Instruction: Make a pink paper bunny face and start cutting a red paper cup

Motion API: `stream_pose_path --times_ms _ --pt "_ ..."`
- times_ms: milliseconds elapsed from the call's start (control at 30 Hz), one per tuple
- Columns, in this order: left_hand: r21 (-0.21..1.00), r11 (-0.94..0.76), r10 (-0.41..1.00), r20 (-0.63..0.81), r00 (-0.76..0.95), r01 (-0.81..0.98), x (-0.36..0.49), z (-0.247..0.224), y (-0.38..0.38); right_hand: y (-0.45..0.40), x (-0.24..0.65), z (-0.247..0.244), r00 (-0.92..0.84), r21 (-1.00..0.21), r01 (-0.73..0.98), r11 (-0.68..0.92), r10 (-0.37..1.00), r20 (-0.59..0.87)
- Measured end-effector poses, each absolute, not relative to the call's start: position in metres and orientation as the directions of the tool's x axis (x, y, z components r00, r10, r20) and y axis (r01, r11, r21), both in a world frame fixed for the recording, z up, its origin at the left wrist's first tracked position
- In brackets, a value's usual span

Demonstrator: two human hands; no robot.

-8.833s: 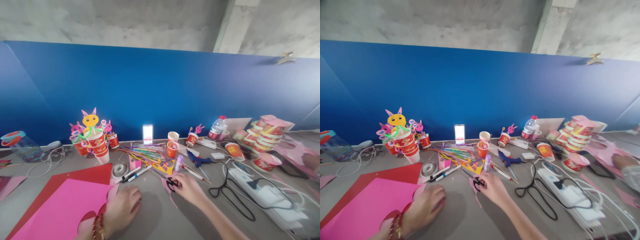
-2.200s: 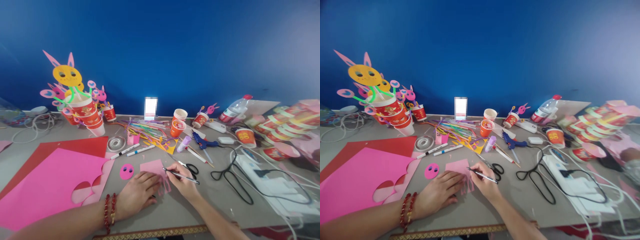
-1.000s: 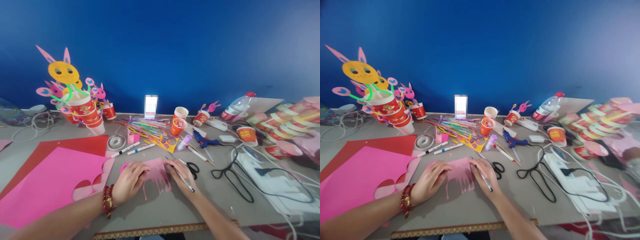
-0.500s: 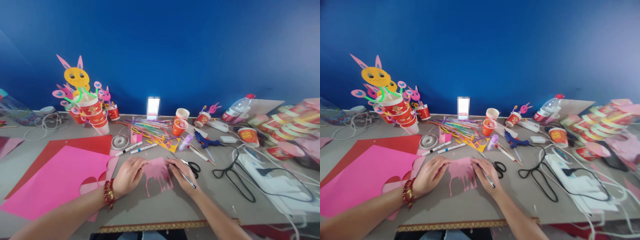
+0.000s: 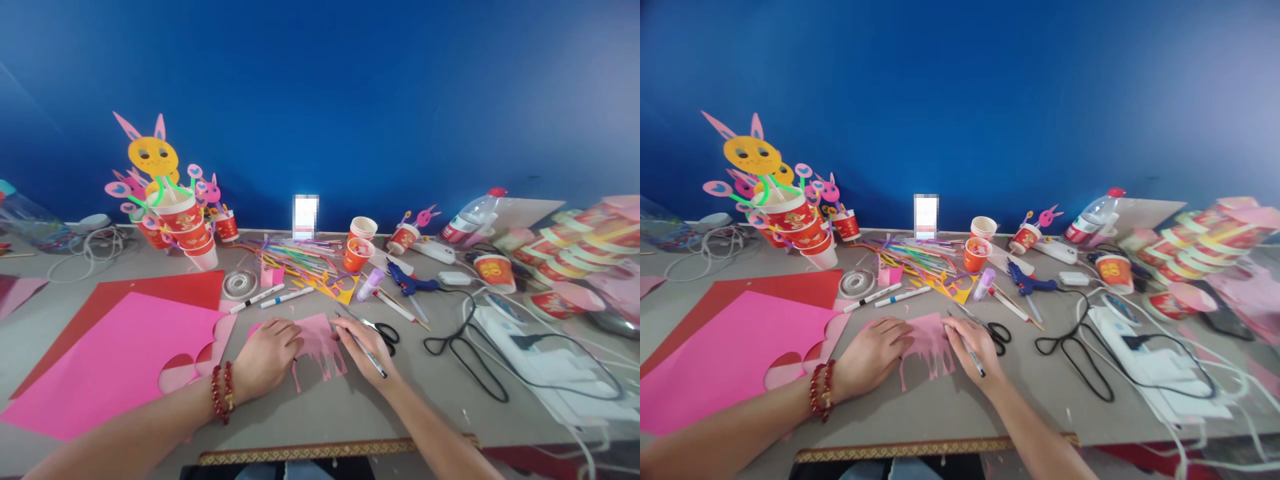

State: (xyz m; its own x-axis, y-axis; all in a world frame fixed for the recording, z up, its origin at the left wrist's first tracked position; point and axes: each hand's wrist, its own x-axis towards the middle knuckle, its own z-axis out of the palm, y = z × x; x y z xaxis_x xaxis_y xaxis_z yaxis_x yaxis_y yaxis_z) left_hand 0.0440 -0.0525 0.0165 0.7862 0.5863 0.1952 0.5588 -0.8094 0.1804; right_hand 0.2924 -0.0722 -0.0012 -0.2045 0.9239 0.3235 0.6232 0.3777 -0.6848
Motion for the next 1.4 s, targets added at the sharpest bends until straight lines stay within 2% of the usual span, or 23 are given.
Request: stream_pose_path --times_ms 300,533,633,733,800,900,967,1133,1233,1400 --pt "0.165 -0.827 0.561 0.188 0.806 0.537 0.045 0.015 -0.055 -0.072 0.292 -0.001 -0.240 -0.620 0.646 0.445 0.890 0.388" --pt "0.188 -0.825 0.562 0.186 0.806 0.532 0.047 0.011 -0.059 -0.068 0.295 -0.006 -0.302 -0.568 0.684 0.458 0.887 0.350" --pt "0.287 -0.872 0.464 0.222 0.858 0.397 0.049 0.013 -0.066 -0.066 0.296 -0.007 -0.339 -0.511 0.703 0.494 0.865 0.370" --pt "0.362 -0.902 0.358 0.320 0.877 0.236 0.050 0.015 -0.069 -0.066 0.296 -0.007 -0.314 -0.482 0.726 0.491 0.860 0.403" --pt "0.340 -0.901 0.388 0.346 0.854 0.271 0.050 0.014 -0.067 -0.066 0.296 -0.006 -0.292 -0.486 0.728 0.484 0.860 0.418" --pt "0.274 -0.863 0.493 0.274 0.826 0.424 0.050 0.012 -0.062 -0.068 0.295 -0.003 -0.299 -0.486 0.727 0.484 0.861 0.411" --pt "0.264 -0.857 0.502 0.231 0.834 0.443 0.050 0.011 -0.061 -0.068 0.294 -0.002 -0.314 -0.488 0.728 0.482 0.867 0.388" --pt "0.367 -0.906 0.318 0.266 0.910 0.209 0.052 0.011 -0.067 -0.070 0.293 -0.004 -0.358 -0.531 0.694 0.487 0.873 0.332" --pt "0.323 -0.910 0.355 0.282 0.891 0.260 0.053 0.011 -0.067 -0.070 0.293 -0.005 -0.362 -0.565 0.653 0.504 0.864 0.351" --pt "0.182 -0.913 0.396 0.174 0.902 0.365 0.049 0.011 -0.056 -0.071 0.291 -0.002 -0.355 -0.562 0.657 0.502 0.864 0.357"
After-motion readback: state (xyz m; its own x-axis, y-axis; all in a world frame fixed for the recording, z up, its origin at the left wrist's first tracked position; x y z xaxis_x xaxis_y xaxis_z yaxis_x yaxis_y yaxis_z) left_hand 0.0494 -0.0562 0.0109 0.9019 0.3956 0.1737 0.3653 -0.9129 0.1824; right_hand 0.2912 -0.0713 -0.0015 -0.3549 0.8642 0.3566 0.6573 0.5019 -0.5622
